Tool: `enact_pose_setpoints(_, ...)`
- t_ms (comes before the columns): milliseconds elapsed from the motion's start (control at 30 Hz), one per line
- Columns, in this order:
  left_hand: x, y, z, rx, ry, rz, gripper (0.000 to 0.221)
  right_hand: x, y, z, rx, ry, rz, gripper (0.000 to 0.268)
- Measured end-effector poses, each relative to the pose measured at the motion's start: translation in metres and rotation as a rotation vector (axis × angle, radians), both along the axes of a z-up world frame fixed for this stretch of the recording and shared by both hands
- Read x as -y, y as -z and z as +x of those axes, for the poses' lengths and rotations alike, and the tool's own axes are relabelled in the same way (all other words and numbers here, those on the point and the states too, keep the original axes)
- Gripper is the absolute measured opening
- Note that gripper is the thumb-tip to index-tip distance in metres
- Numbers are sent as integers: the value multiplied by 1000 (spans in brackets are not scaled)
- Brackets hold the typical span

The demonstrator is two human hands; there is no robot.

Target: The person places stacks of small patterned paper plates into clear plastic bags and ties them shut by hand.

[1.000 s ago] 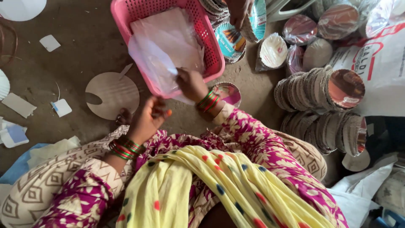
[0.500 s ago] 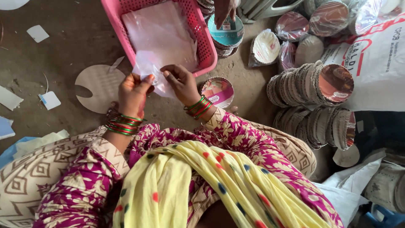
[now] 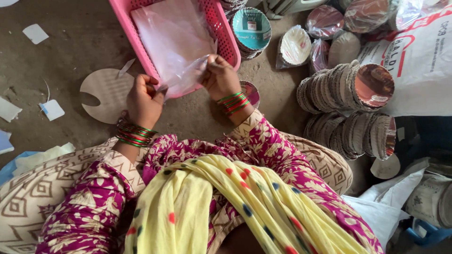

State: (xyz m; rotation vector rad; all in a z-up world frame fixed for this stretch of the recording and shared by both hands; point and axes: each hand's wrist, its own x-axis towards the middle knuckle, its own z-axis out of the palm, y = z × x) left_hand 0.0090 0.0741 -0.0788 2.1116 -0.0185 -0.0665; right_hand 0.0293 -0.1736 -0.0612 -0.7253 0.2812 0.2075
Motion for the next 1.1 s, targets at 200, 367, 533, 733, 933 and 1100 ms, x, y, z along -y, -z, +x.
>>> enact_pose_setpoints(200, -18, -1, 24, -604, -291, -1360, 9, -15, -25, -17, 320, -79, -726, 15)
enact_pose_setpoints(367, -1, -34, 9, -377, -10, -790, 19, 0, -6, 4, -129, 3, -417, 24)
enact_pose_setpoints(533, 26, -104, -25, 719, 110, 142, 45, 4, -4, -9, 395, -60, -1314, 18)
enact_pose_setpoints(733, 12, -44, -16, 410, 229, 172, 23, -35, -44, -34, 868, -248, -1546, 18)
enact_pose_setpoints(933, -18, 32, 4, -225, -94, -743, 13, 98, -8, 26, 746, -367, -1287, 54)
enact_pose_setpoints(1100, -8, 27, 0, 0, -142, -642, 23, 229, 114, 5, -147, -592, -1533, 58)
